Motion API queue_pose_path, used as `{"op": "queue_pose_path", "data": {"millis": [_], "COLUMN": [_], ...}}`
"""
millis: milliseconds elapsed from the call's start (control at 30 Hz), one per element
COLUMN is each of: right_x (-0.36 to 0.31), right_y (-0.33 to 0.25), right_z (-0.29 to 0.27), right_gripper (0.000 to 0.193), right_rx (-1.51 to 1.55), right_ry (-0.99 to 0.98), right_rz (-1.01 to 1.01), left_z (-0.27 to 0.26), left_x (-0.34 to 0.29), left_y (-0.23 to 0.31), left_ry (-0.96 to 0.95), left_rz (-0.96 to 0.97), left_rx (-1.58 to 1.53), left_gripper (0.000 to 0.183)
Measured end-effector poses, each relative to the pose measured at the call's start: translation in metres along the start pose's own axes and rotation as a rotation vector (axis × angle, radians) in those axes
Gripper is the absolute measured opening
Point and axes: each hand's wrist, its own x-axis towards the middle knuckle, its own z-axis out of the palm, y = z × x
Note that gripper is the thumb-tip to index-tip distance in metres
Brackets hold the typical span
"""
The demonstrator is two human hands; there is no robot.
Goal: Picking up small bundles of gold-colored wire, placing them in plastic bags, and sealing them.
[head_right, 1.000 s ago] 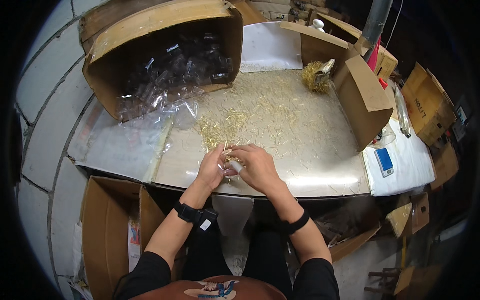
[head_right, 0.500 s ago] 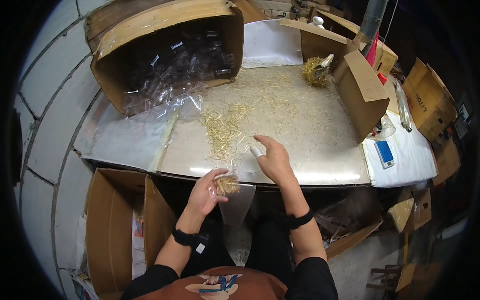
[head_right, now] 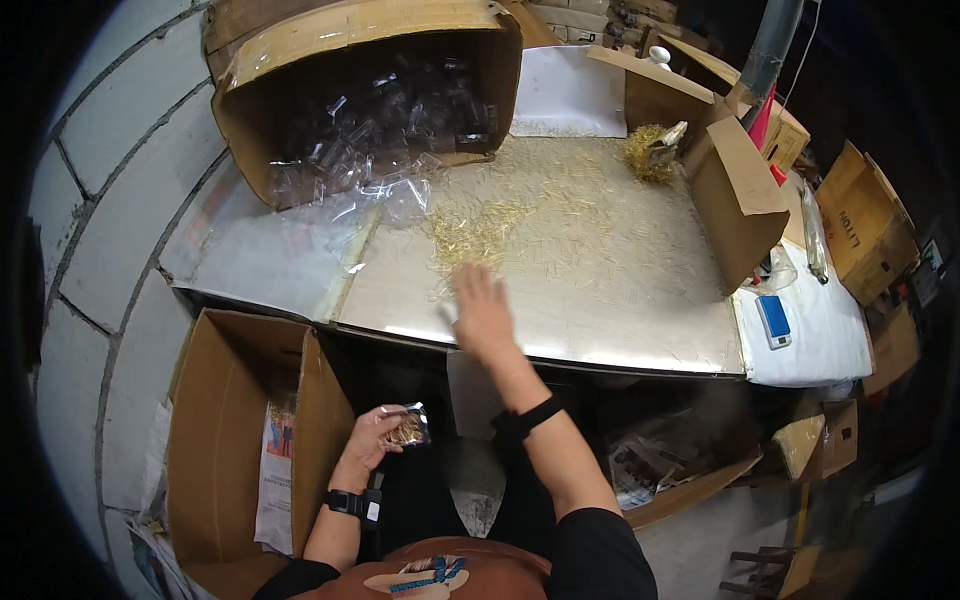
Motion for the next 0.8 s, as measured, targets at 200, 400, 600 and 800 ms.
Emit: {"op": "queue_pose_path", "data": {"millis": [200, 400, 600, 800], "right_x": [-0.007, -0.013, -0.037, -0.057], "right_y": [0.023, 0.053, 0.042, 0.066], "right_z": [-0.006, -0.007, -0.018, -0.035], "right_gripper": [0.073, 0.068, 0.058, 0.056], "right_rx": [0.004, -0.018, -0.051, 0.395], "right_ry": [-0.091, 0.012, -0.083, 0.232], "right_rz": [0.009, 0.095, 0.006, 0.166], "left_z": [-0.006, 0.027, 0.047, 0.065], "left_x": [0.006, 0.036, 0.042, 0.034], "left_y": [-0.046, -0.067, -0.077, -0.068], "left_ry": [-0.131, -0.211, -0.220, -0.207], "left_rz": [-0.153, -0.238, -0.278, -0.239], "left_rx": [-0.052, 0.067, 0.026, -0.019], "left_gripper": [0.033, 0.037, 0.040, 0.040]}}
